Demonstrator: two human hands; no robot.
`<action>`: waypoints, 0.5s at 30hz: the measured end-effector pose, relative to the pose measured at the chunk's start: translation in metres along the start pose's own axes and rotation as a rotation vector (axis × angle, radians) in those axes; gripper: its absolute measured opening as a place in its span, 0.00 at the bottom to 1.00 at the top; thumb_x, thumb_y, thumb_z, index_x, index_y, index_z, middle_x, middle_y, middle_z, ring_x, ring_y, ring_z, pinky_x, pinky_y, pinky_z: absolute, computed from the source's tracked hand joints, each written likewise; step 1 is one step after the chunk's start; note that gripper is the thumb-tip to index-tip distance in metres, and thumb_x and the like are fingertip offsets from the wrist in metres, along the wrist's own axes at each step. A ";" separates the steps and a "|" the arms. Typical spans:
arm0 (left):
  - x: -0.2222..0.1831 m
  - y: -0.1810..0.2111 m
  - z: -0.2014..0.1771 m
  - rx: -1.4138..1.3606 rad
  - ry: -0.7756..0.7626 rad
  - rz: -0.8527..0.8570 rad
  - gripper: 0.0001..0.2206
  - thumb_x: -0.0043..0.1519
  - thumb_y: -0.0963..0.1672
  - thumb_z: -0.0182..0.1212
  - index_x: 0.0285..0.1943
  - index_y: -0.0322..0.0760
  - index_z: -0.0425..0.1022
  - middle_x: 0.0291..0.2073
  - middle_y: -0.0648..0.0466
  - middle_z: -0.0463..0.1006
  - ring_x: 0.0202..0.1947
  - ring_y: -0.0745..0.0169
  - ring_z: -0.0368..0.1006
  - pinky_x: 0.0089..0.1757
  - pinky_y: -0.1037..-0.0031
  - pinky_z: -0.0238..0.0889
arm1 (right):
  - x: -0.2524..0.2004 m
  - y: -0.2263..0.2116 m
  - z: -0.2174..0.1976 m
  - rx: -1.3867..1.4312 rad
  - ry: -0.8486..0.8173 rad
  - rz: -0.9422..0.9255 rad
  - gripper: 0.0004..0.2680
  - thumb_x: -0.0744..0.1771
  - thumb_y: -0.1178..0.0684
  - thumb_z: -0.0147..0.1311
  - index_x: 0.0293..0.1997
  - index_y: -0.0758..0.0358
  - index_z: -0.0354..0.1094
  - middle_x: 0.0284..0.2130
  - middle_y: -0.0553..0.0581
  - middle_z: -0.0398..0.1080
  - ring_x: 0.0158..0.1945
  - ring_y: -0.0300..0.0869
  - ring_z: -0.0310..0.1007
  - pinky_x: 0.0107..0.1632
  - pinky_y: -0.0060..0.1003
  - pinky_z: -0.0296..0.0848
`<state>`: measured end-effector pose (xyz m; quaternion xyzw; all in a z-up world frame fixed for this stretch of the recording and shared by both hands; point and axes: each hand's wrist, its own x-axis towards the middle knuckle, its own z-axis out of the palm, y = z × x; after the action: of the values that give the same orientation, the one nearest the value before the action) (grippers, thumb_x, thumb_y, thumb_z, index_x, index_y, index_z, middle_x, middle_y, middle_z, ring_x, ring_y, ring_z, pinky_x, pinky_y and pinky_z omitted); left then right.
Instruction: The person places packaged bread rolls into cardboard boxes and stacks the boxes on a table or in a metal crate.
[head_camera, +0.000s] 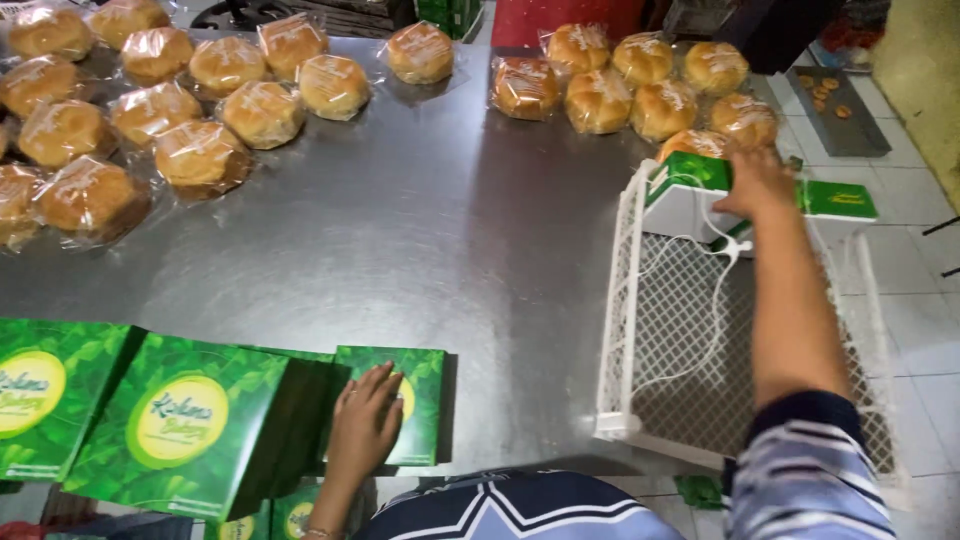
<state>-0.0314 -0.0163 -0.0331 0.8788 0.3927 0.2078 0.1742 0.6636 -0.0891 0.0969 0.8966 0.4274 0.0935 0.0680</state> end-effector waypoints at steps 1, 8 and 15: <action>-0.002 0.004 0.000 -0.003 0.004 -0.002 0.20 0.59 0.48 0.60 0.62 0.47 0.75 0.65 0.58 0.72 0.67 0.58 0.65 0.64 0.56 0.52 | 0.000 0.009 0.015 -0.003 0.004 -0.002 0.41 0.52 0.50 0.79 0.72 0.60 0.57 0.58 0.67 0.71 0.61 0.60 0.66 0.54 0.64 0.69; -0.002 0.014 -0.004 -0.022 0.077 -0.064 0.16 0.58 0.47 0.62 0.56 0.47 0.80 0.60 0.63 0.77 0.61 0.64 0.71 0.63 0.61 0.57 | 0.006 0.036 0.058 0.083 -0.050 -0.152 0.35 0.52 0.41 0.73 0.60 0.70 0.64 0.54 0.70 0.69 0.53 0.62 0.71 0.54 0.55 0.70; -0.009 0.057 -0.001 -0.111 0.239 -0.185 0.17 0.60 0.42 0.59 0.60 0.42 0.76 0.57 0.55 0.77 0.53 0.56 0.74 0.54 0.65 0.65 | -0.095 0.031 -0.001 0.136 -0.159 -0.003 0.38 0.60 0.30 0.65 0.68 0.71 0.55 0.52 0.71 0.67 0.49 0.58 0.76 0.47 0.53 0.78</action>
<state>-0.0024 -0.0589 -0.0080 0.7968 0.4780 0.3155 0.1927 0.6282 -0.1822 0.0936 0.9032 0.4273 -0.0070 0.0409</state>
